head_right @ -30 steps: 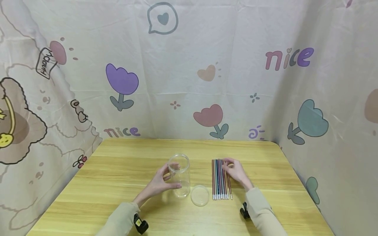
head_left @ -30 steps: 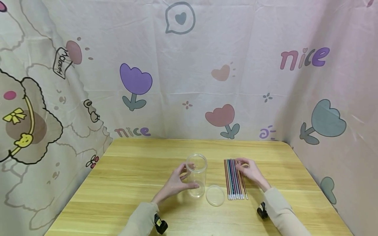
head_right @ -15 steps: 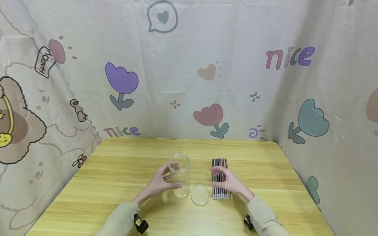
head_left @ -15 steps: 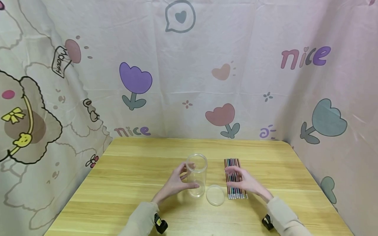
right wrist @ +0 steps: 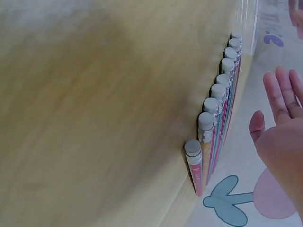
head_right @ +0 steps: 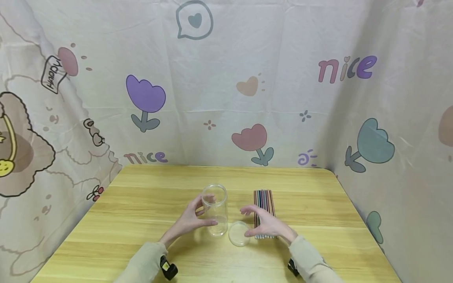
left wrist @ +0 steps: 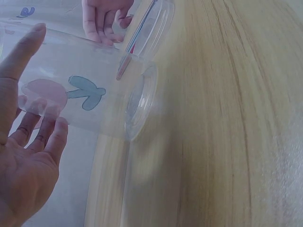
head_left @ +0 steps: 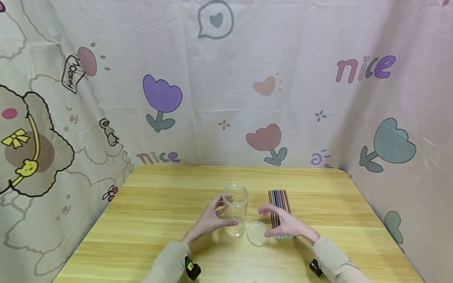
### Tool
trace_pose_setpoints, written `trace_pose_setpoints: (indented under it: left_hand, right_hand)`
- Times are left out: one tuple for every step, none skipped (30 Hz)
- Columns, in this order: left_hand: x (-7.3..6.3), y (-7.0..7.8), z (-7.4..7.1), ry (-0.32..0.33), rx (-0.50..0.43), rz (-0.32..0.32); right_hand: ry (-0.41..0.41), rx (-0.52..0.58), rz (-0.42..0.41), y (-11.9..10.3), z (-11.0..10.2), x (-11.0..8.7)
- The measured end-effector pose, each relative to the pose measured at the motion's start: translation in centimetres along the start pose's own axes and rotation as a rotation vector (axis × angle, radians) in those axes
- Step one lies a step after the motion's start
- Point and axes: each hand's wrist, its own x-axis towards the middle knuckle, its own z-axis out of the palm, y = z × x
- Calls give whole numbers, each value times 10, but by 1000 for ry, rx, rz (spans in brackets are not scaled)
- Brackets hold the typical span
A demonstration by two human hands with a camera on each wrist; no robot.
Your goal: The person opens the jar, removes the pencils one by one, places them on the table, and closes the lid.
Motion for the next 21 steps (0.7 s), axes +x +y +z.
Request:
trace_pose_setpoints:
  left_hand:
    - [0,0,0,-1,0,-1]
    - [0,0,0,-1,0,-2]
    - [0,0,0,0,-2,-3]
    - [0,0,0,0,-2,-4]
    - [0,1,0,2,-2,-5]
    - [0,1,0,3,-2,-5]
    - [0,1,0,3,-2,-4]
    - [0,1,0,4,-3,-5]
    - [0,1,0,4,-4,-4]
    - [0,2,0,3,-2,-4]
    - [0,2,0,2,-2,-3]
    - [0,2,0,2,-1,-2]
    - [0,2,0,2,-1,-1]
    - [0,2,0,2,0,-1]
    - [0,2,0,3,3,-1]
    - [0,2,0,3,5,-2]
    - [-1,2,0,3,6,-3]
    - [-1,1,0,3,7,-5]
    - [-1,1,0,3,8,-7]
    - [-1,1,0,2,9,-8]
    - [-1,2,0,2,9,-10]
  right_hand:
    - [-13,-4,4,0,0,0]
    - [-29,-6,9,0,0,1]
    - [-44,-7,14,0,1,1]
    - [-57,-5,20,0,1,2]
    - [-70,-1,23,0,1,2]
    - [-85,3,25,0,2,3]
    - [-99,6,27,0,2,4]
    - [-113,9,29,0,2,4]
    - [-127,12,30,0,3,5]
    - [-140,17,29,0,3,5]
    - [-152,19,26,0,4,6]
    - [-163,19,29,0,4,6]
    - [-173,17,31,0,4,7]
    - [-180,16,33,0,5,7]
    - [-187,14,35,0,5,7]
    - [-193,9,39,-1,5,7]
    - [-199,3,43,-1,6,7]
    - [-205,-2,48,-1,6,7]
    - [-209,-11,45,-1,7,7]
    - [-212,-19,38,-1,7,8]
    - [-214,-28,32,-1,7,8]
